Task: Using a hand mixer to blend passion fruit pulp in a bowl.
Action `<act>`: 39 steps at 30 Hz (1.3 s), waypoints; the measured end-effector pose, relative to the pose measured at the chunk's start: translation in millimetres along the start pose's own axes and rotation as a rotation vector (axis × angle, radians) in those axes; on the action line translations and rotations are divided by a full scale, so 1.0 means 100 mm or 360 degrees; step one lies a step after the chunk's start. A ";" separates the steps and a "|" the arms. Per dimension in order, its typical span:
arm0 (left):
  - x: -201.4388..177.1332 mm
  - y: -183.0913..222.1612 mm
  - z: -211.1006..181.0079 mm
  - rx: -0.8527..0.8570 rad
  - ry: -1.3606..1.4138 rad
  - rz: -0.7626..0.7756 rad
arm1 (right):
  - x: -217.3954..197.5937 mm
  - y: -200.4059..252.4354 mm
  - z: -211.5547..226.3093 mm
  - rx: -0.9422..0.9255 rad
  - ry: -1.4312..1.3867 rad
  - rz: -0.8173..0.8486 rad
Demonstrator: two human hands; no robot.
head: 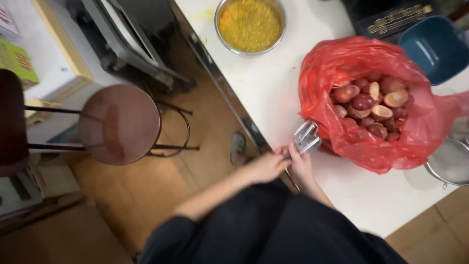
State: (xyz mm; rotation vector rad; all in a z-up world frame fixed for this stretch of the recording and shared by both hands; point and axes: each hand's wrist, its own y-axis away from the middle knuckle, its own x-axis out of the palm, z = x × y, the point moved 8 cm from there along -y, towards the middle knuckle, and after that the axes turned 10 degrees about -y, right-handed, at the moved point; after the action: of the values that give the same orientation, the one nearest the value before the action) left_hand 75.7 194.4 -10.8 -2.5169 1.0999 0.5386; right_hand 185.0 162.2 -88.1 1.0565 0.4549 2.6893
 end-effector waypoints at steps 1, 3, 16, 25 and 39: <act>-0.29 -0.13 -0.03 -0.0024 0.0033 0.0003 | 0.10 -0.16 0.05 0.0030 0.0009 -0.0027; -0.88 -0.44 0.29 -0.0546 -0.0549 0.0635 | 0.39 -0.73 0.23 -0.0169 0.0204 -0.0206; -3.47 -1.97 3.22 -0.1373 0.0679 0.0172 | 0.85 -1.62 0.73 -0.0696 0.0033 -0.1024; -3.04 -2.29 3.51 -0.1318 0.0961 0.0857 | 1.50 -1.93 0.61 -0.1053 -0.0184 -0.1613; -1.89 -2.99 3.27 -0.1152 0.1299 0.0930 | 1.07 -2.24 0.00 -0.0058 0.1411 -0.1266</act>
State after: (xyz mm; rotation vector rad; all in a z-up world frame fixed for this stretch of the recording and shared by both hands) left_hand 114.5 650.8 -160.6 -3.1069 2.3273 -0.0271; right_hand 127.5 403.8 -101.9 -0.3691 0.7476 2.2248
